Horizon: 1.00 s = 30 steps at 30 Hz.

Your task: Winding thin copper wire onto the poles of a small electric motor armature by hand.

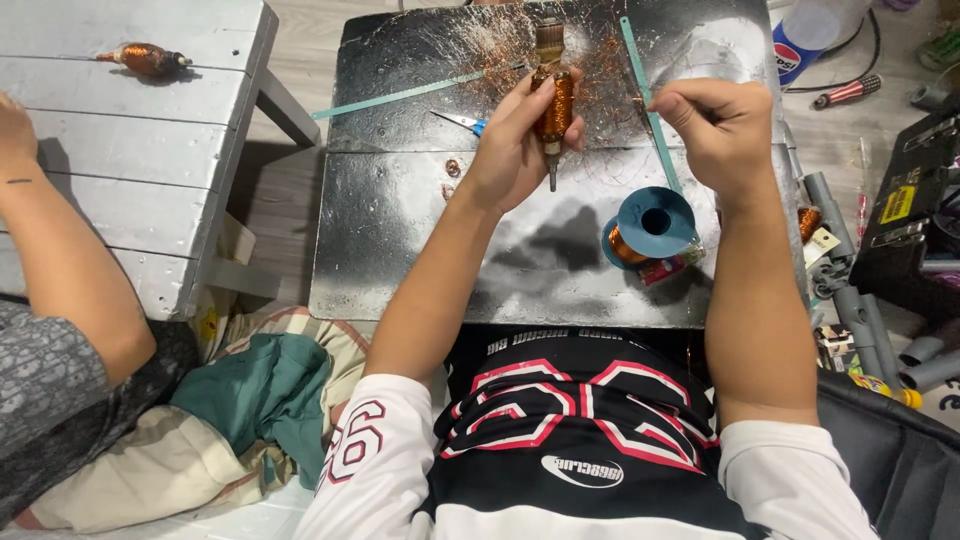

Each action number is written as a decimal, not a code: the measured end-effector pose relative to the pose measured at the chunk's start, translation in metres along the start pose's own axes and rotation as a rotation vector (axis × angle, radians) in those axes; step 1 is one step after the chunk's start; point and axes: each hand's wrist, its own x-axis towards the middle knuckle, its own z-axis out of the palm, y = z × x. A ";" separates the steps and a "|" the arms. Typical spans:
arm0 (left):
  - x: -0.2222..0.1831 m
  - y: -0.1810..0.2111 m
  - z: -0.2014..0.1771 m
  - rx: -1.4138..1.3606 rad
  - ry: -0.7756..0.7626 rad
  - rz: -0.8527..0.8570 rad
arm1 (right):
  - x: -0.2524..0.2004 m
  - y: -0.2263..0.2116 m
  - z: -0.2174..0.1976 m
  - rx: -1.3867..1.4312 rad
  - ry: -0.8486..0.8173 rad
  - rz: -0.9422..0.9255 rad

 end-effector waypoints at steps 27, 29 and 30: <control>0.001 -0.004 -0.006 -0.220 0.063 0.010 | -0.002 -0.021 0.001 -0.082 -0.085 -0.013; 0.002 -0.005 -0.009 -0.231 0.046 -0.009 | -0.003 -0.016 -0.012 -0.032 -0.103 0.009; 0.003 -0.006 -0.010 -0.242 0.028 -0.027 | -0.004 -0.013 -0.019 0.017 -0.120 0.030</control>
